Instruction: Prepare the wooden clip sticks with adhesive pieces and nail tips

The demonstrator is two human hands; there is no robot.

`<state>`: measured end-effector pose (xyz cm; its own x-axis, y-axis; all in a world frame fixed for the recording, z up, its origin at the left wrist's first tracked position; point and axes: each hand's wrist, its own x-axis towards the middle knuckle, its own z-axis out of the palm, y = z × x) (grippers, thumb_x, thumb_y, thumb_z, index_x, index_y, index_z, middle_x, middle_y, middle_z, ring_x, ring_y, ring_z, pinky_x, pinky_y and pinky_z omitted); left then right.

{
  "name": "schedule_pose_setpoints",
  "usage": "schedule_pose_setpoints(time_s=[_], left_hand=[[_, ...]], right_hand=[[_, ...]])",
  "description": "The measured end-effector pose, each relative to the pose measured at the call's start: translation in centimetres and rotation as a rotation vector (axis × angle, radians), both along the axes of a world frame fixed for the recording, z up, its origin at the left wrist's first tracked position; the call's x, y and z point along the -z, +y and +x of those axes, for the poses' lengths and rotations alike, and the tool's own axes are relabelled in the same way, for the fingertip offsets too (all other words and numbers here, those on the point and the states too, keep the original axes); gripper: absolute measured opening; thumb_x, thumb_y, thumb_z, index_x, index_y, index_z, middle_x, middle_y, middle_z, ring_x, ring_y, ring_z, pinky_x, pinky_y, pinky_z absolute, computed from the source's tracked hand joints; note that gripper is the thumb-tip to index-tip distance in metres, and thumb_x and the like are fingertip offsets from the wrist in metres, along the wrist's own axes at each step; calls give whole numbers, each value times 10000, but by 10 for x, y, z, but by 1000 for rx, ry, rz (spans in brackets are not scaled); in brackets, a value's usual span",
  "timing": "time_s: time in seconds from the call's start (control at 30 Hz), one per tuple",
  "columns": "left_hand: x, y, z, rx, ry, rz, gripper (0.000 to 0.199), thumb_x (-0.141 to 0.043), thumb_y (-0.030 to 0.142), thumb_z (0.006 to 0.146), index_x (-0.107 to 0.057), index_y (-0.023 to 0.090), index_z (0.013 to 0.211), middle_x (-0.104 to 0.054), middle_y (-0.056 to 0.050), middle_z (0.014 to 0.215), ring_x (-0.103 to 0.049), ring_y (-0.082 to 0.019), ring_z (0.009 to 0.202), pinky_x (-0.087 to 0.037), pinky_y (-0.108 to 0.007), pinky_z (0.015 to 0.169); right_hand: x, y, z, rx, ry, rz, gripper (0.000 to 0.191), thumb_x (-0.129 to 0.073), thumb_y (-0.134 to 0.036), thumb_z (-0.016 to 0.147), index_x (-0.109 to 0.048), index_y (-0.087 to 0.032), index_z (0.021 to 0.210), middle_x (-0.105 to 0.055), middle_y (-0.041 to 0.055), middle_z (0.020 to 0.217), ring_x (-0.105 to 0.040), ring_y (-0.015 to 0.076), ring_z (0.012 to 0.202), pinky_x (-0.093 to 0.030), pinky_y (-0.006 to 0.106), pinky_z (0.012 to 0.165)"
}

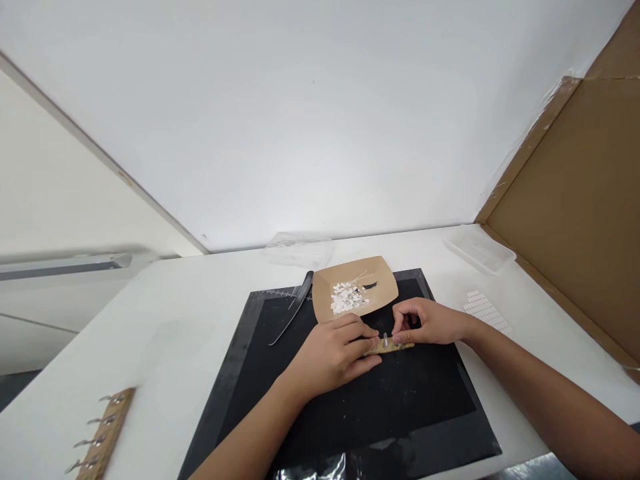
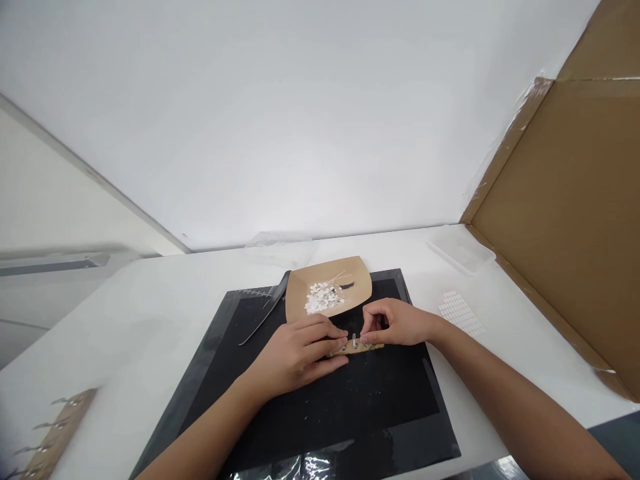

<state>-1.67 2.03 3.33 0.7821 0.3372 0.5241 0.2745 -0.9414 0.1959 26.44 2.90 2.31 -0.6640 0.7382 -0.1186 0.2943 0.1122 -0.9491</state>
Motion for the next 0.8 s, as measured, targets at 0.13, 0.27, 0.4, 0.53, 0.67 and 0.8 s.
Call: schedule_pose_setpoints(time_s=[0.13, 0.27, 0.4, 0.53, 0.67, 0.8], left_hand=[[0, -1, 3, -2, -22, 6, 105, -677, 223, 1007, -760, 178, 960, -806, -53, 984, -752, -168, 877, -636, -297, 779], [-4, -3, 6, -14, -18, 54, 146, -650, 194, 1020, -749, 158, 919, -780, -48, 908, -729, -164, 826, -625, -293, 732], [-3, -5, 8, -39, 32, 99, 221, -621, 178, 1031, -724, 145, 839, -735, -47, 837, -697, -163, 792, -607, -292, 707], [1, -7, 9, -73, 78, 165, 279, -613, 153, 1030, -682, 139, 759, -686, -42, 776, -661, -164, 760, -578, -292, 680], [0, -8, 9, -81, 122, 215, 287, -605, 156, 1037, -667, 138, 756, -655, -33, 753, -626, -165, 727, -543, -294, 656], [-2, -9, 9, -83, 133, 226, 287, -592, 159, 1045, -671, 139, 770, -645, -30, 745, -620, -166, 728, -534, -295, 661]], right_hand=[[0, 0, -1, -3, 4, 11, 364, -833, -508, 871, -687, -175, 865, -729, 15, 834, -634, 131, 724, -478, 222, 642], [-1, 0, -1, -1, 8, 2, 353, -830, -498, 877, -687, -175, 863, -731, 16, 836, -636, 131, 726, -481, 219, 644], [-1, -1, -2, 3, 9, 0, 353, -834, -502, 871, -690, -180, 861, -736, 17, 838, -650, 139, 733, -488, 222, 646], [-2, -1, -2, 6, 3, 10, 351, -833, -503, 872, -690, -182, 855, -737, 17, 840, -652, 140, 735, -490, 224, 647], [-3, -1, -3, 11, 4, 14, 345, -831, -494, 874, -687, -181, 849, -738, 15, 839, -646, 138, 731, -486, 225, 647], [-3, -1, -3, 7, 12, 11, 339, -829, -483, 876, -682, -179, 844, -739, 17, 840, -640, 138, 729, -484, 228, 647]])
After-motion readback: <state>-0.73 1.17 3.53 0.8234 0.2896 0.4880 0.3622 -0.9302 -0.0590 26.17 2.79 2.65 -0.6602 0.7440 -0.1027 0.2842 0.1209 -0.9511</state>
